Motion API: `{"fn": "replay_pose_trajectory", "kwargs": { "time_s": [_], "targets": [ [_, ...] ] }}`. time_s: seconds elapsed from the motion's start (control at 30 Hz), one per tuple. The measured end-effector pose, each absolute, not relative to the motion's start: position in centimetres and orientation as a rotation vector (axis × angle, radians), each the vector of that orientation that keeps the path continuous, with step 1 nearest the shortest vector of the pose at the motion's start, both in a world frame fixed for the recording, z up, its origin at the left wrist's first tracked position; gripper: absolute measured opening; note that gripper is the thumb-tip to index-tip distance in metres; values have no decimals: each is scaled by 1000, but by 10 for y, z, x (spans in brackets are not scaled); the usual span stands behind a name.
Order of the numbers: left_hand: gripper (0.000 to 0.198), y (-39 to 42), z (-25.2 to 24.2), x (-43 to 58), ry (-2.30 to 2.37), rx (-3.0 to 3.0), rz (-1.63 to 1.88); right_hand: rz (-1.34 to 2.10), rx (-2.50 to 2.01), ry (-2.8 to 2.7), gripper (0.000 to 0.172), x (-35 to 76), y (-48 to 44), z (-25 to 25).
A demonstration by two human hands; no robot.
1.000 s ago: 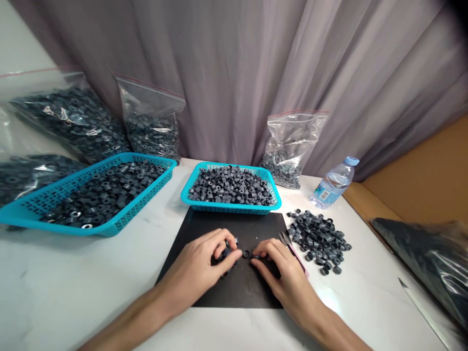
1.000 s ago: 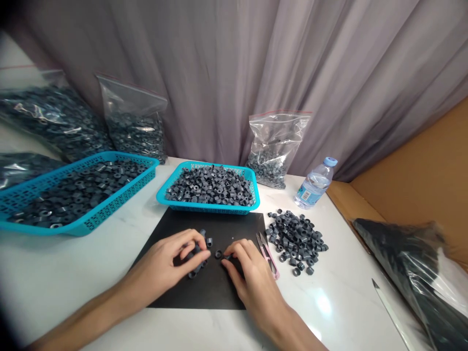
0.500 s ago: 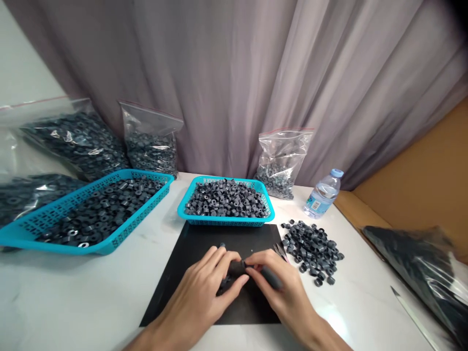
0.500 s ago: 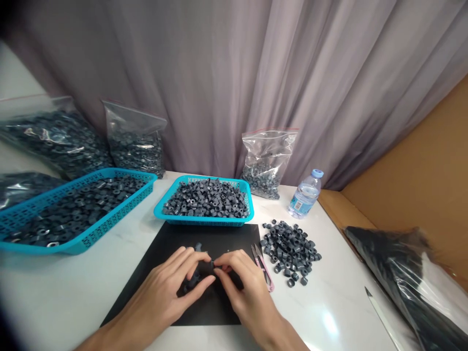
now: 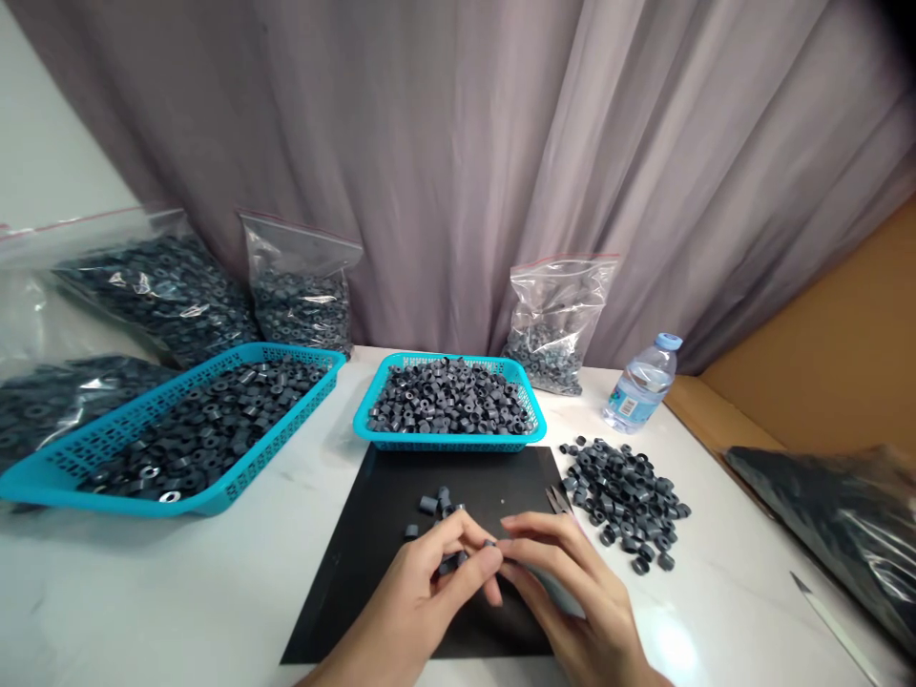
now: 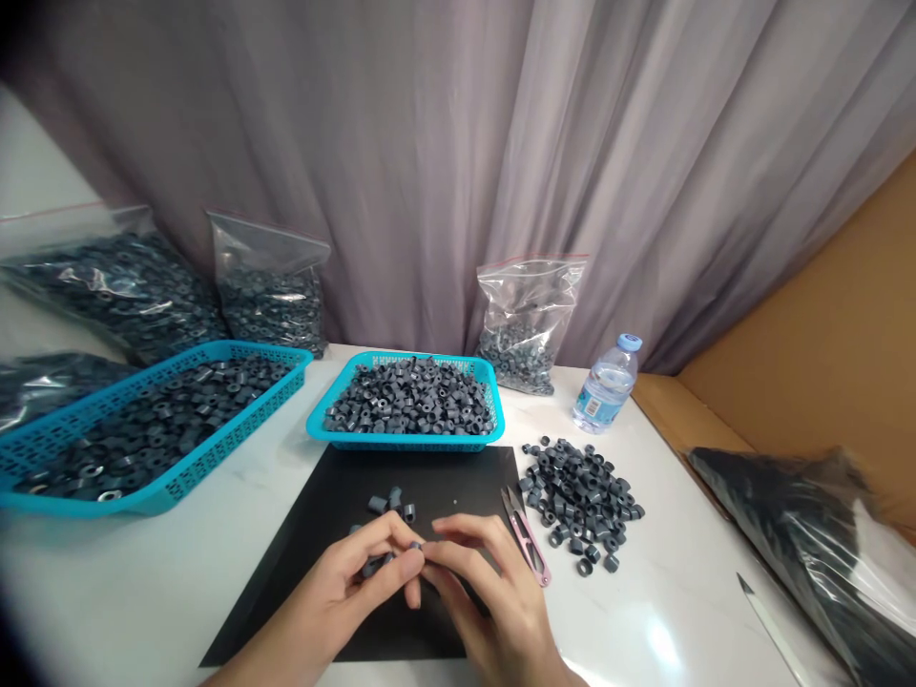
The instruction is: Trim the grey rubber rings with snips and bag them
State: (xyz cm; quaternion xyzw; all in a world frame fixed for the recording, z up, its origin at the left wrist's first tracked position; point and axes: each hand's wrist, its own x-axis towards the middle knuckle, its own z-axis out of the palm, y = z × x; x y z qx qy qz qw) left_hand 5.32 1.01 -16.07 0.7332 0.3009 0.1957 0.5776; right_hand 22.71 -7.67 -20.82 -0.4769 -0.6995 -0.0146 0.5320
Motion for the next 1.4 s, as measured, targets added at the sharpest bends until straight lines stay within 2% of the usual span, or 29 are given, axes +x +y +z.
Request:
{"fn": "replay_pose_trajectory", "kwargs": {
  "time_s": [0.27,1.03,1.4],
  "targets": [
    [24,11,-156,53,656,1448,409,-26,-1122,-1593,29,229,-79,-205],
    [32,4,-152,56,644,1087,376,86,-1157,-1486,42,231,-84,-197],
    [23,3,-153,53,604,955,341,161,-1156,-1441,39,230,-85,-198]
  ]
}}
